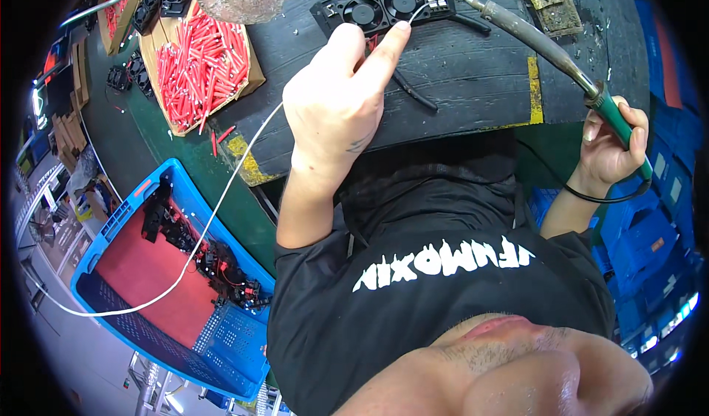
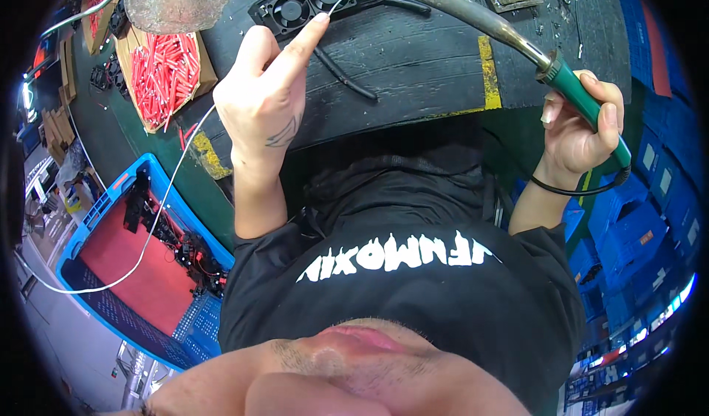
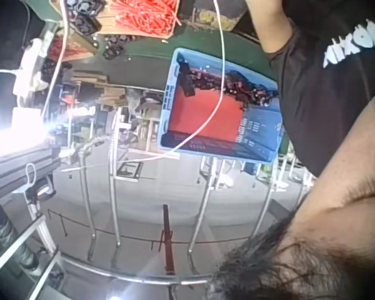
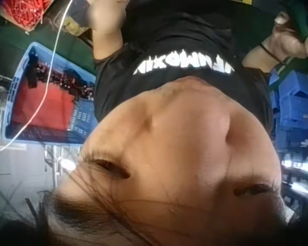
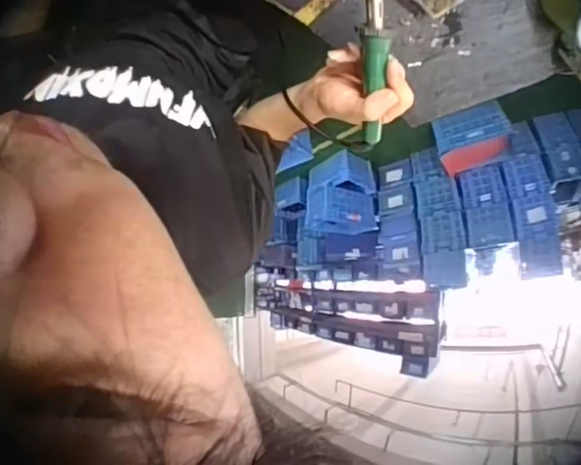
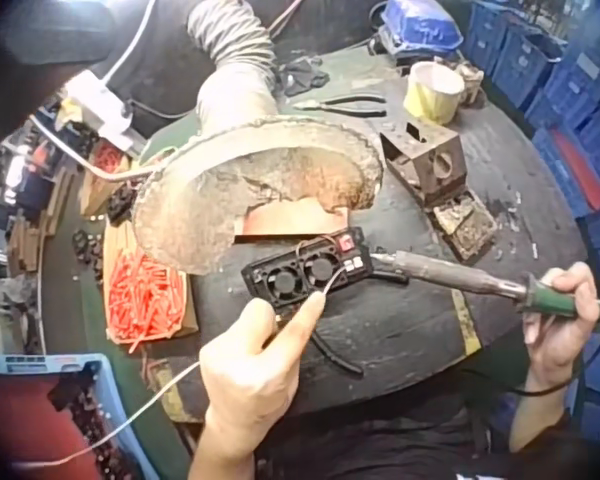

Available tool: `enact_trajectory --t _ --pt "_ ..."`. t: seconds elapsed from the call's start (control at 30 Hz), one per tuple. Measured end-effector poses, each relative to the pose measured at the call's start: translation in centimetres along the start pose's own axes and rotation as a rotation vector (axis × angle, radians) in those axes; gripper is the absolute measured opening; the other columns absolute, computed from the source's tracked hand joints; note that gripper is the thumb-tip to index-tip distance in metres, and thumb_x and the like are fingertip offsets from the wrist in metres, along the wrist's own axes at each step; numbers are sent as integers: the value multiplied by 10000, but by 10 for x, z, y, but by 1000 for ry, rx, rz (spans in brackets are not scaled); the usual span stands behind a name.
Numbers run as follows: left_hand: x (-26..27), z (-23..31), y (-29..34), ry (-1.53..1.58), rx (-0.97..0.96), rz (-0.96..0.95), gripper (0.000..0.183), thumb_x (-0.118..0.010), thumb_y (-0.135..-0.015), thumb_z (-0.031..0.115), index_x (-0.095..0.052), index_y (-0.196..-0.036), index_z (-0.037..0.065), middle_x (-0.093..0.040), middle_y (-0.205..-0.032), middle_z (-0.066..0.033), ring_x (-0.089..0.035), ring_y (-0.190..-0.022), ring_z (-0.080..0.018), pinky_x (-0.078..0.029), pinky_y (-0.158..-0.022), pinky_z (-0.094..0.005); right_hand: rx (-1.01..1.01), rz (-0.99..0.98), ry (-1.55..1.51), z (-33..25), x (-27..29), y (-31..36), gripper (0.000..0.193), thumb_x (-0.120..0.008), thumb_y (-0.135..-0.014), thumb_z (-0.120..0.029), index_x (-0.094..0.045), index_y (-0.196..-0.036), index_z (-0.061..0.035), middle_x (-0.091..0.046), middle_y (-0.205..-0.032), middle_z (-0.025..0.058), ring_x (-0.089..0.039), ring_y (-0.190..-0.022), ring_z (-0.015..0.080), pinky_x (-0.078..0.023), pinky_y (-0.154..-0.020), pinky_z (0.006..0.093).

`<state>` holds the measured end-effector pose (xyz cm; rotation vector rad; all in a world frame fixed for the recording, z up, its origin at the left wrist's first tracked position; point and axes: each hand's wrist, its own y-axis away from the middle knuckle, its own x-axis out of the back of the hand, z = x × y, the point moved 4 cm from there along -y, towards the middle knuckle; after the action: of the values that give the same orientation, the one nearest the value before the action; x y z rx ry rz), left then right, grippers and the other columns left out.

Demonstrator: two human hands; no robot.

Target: Soldering electrical wires onto a dual-fan cooling assembly at a factory workbench.

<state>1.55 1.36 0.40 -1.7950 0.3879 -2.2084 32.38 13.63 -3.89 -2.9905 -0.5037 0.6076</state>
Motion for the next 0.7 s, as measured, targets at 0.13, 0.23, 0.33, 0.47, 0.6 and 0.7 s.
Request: enact_trajectory --t 0.13,0.23,0.33,0.47,0.6,0.7 --pt "6 6 -4 -79 -22 -31 351 -628 -710 105 -698 -1050 162 -415 -704 -11 -514 -571 -140 -423 -481 -268 22 4 19 0 1 1 390 -431 -914 -330 -615 -1048 -14 -619 -950 242 -559 -550 191 -424 -460 222" --pt "6 12 -8 -80 25 8 372 -675 -725 44 -707 -1055 213 -401 -665 -17 -477 -514 -154 -409 -468 -283 17 -10 9 1 -1 1 397 -422 -918 -335 -615 -1053 -16 -620 -944 248 -559 -551 188 -425 -463 219" --pt "6 15 -15 -122 -31 12 339 -678 -729 60 -711 -1030 214 -430 -668 -9 -496 -524 -156 -417 -479 -284 16 -22 3 1 -3 1 399 -417 -919 -336 -615 -1055 -17 -620 -940 251 -561 -554 187 -428 -466 217" --pt "3 16 -16 -131 -18 21 317 -676 -731 66 -712 -1013 208 -449 -663 -2 -506 -530 -159 -420 -483 -285 45 48 2 0 -8 1 391 -424 -910 -297 -594 -1025 36 -610 -838 249 -578 -526 203 -453 -425 236" --pt "2 18 -15 -135 10 24 312 -683 -726 75 -711 -1011 197 -463 -654 -4 -520 -538 -163 -425 -486 -283 30 7 -10 3 -11 0 385 -418 -913 -286 -596 -1018 39 -611 -845 246 -579 -530 207 -457 -434 234" --pt "2 20 -16 -156 20 17 311 -687 -724 81 -710 -1014 191 -473 -654 -5 -528 -542 -165 -429 -491 -282 10 33 1 7 -13 0 383 -414 -913 -276 -597 -1005 48 -612 -842 240 -585 -537 213 -460 -440 234"
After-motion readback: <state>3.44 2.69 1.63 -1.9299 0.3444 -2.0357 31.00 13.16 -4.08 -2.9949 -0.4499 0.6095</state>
